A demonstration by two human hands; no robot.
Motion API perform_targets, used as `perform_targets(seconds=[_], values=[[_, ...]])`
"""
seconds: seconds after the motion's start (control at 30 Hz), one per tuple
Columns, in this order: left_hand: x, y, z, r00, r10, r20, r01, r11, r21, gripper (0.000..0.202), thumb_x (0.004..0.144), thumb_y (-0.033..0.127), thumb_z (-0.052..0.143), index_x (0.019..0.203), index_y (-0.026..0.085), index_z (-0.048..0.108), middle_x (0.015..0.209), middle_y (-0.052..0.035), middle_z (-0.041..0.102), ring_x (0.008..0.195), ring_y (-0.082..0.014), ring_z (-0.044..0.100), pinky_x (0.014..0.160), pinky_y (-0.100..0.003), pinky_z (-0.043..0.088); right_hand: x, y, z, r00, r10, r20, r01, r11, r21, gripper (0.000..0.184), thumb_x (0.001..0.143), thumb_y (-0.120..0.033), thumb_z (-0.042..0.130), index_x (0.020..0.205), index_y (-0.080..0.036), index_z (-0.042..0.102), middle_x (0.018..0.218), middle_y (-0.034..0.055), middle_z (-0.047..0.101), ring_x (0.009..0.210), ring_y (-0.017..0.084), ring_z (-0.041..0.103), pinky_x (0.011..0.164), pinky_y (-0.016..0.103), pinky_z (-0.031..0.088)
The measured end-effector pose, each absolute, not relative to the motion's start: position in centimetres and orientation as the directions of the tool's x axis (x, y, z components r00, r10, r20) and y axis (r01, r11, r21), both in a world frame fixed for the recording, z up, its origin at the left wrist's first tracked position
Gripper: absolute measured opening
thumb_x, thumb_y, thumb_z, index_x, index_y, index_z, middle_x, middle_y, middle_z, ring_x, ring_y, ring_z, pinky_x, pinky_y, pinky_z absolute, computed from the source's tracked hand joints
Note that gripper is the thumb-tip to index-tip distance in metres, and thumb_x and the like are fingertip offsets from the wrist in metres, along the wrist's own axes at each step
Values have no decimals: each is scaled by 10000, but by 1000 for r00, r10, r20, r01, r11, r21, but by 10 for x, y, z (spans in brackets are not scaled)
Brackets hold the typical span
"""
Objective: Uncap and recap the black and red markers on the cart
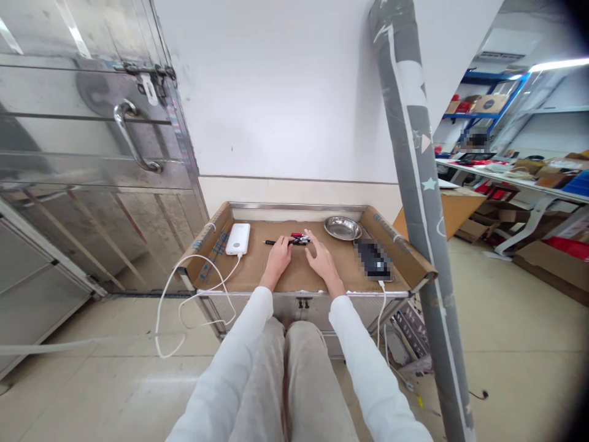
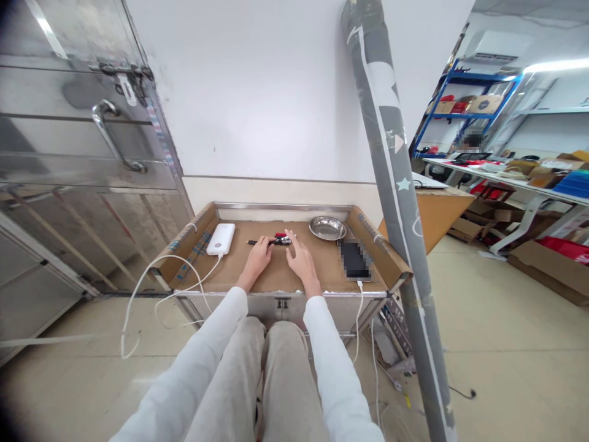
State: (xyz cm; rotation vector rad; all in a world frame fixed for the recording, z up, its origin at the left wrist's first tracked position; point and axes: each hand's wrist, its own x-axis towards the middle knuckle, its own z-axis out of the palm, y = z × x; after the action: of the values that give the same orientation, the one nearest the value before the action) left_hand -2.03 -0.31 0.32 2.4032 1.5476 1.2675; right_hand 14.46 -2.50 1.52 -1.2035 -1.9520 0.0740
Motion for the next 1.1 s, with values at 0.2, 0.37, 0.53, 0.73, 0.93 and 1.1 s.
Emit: perform_targets(seconds=[0.2,0.37,0.53,0.73,0.93,1.1], values=[[-18,-4,5,253,768,589,788,-517,335,236,931,186,396,1126,195,529,1054,-81,594,968,-201,585,895,-347,461,143,-33,21,-296,771,564,569,616,-544,723,834,-128,374,1498,-244,113,1477,44,376,1348,150,374,1098,365,342],[-17,-15,10,35,783,621,921,-266,283,215,922,200,386,1050,164,555,1008,-126,585,983,-268,541,888,-422,437,143,-26,12,-234,789,568,607,575,-548,709,846,-110,357,1494,-223,95,1460,56,405,1342,144,380,1080,345,362],[-20,-24,6,-179,791,585,938,-43,345,257,885,87,303,937,107,553,1007,-182,562,983,-301,526,845,-449,442,144,-13,-3,-135,823,551,783,429,-450,491,869,-125,357,1355,-152,421,1269,118,577,1175,211,521,999,380,422],[-19,-19,0,-177,821,543,926,-48,374,262,865,62,289,955,65,535,1030,-220,543,1001,-312,538,872,-461,431,145,-9,-8,-194,822,536,868,398,-296,404,861,-124,407,1224,-195,570,1199,102,580,1097,232,493,956,374,411],[-17,-8,-4,-54,798,600,933,-173,315,206,840,75,378,989,122,512,1085,-176,546,1025,-274,535,882,-416,444,142,-9,-9,-157,840,519,909,329,-257,398,879,-161,434,1233,-278,574,1266,100,520,1091,252,468,915,386,393],[-15,-2,-2,-14,833,553,939,-179,293,192,840,90,400,983,127,523,1067,-171,554,1035,-277,525,884,-415,439,141,-3,-8,-150,842,518,923,307,-233,304,886,-183,439,1142,-219,599,1135,112,564,1037,250,475,881,374,394]])
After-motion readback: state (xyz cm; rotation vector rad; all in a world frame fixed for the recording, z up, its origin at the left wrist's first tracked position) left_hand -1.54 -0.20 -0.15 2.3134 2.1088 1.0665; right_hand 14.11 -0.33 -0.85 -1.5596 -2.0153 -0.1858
